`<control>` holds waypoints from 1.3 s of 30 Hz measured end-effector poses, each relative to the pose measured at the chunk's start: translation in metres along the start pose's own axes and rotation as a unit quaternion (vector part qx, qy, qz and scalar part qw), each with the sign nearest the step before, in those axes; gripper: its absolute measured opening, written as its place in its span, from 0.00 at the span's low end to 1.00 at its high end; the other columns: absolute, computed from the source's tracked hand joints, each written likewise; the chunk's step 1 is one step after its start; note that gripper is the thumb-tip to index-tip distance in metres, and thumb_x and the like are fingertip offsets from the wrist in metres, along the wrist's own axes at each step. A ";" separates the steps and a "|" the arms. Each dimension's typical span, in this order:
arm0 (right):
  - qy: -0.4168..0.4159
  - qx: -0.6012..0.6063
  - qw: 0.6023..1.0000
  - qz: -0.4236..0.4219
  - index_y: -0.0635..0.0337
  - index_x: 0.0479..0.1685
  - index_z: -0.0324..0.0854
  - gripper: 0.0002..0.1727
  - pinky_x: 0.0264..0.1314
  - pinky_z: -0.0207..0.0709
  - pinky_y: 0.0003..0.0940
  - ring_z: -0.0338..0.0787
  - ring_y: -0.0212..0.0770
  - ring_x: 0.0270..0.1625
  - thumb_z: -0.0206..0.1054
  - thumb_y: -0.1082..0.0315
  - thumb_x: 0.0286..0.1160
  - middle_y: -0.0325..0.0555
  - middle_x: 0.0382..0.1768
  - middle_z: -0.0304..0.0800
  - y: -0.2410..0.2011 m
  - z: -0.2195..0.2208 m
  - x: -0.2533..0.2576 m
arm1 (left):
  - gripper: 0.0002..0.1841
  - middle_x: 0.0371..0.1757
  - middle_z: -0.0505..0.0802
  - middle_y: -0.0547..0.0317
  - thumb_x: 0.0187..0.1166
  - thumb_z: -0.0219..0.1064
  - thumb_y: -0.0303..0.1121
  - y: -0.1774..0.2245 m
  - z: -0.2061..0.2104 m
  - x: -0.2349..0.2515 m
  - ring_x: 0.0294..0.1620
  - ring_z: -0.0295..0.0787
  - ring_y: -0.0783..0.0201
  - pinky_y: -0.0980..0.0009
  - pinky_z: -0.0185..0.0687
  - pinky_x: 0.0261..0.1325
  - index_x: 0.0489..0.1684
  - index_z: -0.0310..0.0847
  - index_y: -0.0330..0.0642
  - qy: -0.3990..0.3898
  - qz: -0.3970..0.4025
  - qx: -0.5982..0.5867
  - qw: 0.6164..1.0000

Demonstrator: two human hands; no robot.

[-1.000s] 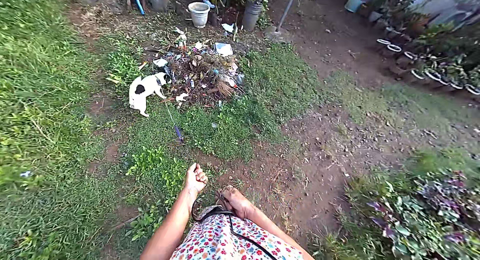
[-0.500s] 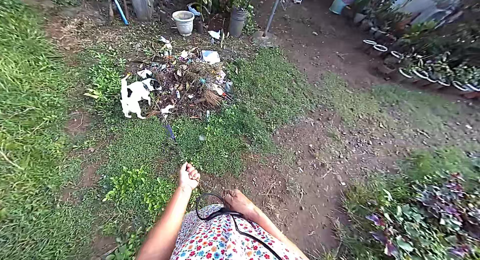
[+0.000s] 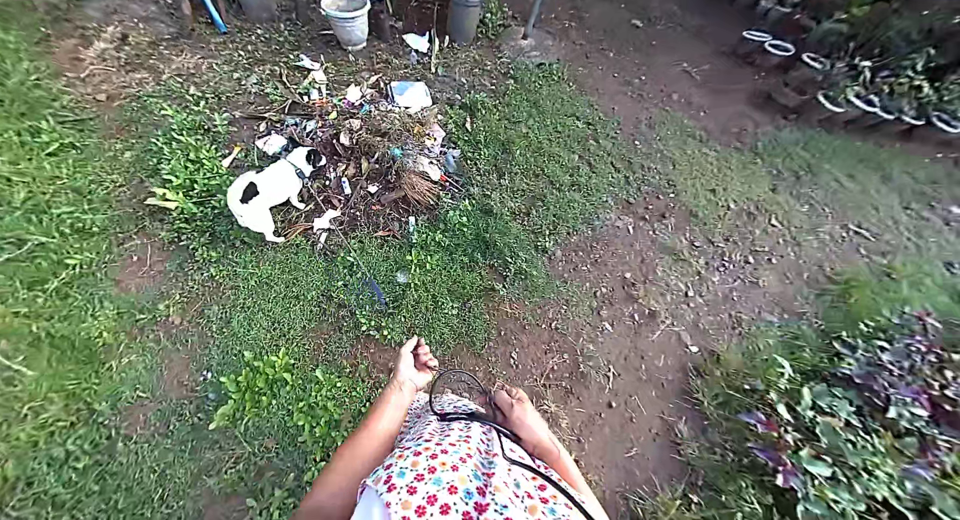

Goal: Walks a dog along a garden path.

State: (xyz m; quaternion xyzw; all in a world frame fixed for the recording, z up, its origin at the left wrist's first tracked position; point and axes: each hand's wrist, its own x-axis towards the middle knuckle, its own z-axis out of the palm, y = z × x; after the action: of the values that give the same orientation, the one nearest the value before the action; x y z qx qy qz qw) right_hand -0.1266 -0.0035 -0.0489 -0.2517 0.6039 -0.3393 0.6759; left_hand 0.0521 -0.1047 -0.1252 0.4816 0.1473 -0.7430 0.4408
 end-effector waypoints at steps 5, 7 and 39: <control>0.057 0.113 0.992 -0.016 0.58 0.31 0.78 0.22 0.17 0.66 0.17 0.68 0.21 0.11 0.39 0.72 0.91 0.28 0.10 0.73 -0.004 -0.007 0.011 | 0.16 0.09 0.67 0.72 0.93 0.43 0.38 0.011 0.040 0.017 0.04 0.61 0.77 0.83 0.64 0.09 0.29 0.63 0.51 -0.011 -0.006 0.055 0.998; 0.081 0.146 0.986 -0.006 0.63 0.37 0.81 0.25 0.15 0.69 0.18 0.71 0.23 0.10 0.37 0.68 0.94 0.32 0.11 0.77 -0.001 -0.015 0.016 | 0.16 0.07 0.64 0.73 0.93 0.44 0.37 0.012 0.045 0.020 0.03 0.58 0.77 0.83 0.62 0.08 0.26 0.63 0.52 -0.011 -0.001 0.058 0.998; 0.334 0.041 0.898 0.282 0.77 0.64 0.78 0.20 0.65 0.71 0.40 0.82 0.44 0.56 0.46 0.70 0.93 0.64 0.60 0.84 0.133 -0.109 -0.092 | 0.16 0.06 0.63 0.73 0.92 0.41 0.33 -0.030 -0.002 -0.029 0.02 0.57 0.79 0.85 0.58 0.06 0.28 0.65 0.48 0.004 0.011 0.005 1.000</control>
State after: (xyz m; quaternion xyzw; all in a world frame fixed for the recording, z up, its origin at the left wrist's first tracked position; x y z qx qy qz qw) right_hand -0.2175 0.1601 -0.1048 0.0857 0.8255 -0.2230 0.5113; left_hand 0.0340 -0.0718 -0.1077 0.4887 0.1399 -0.7367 0.4459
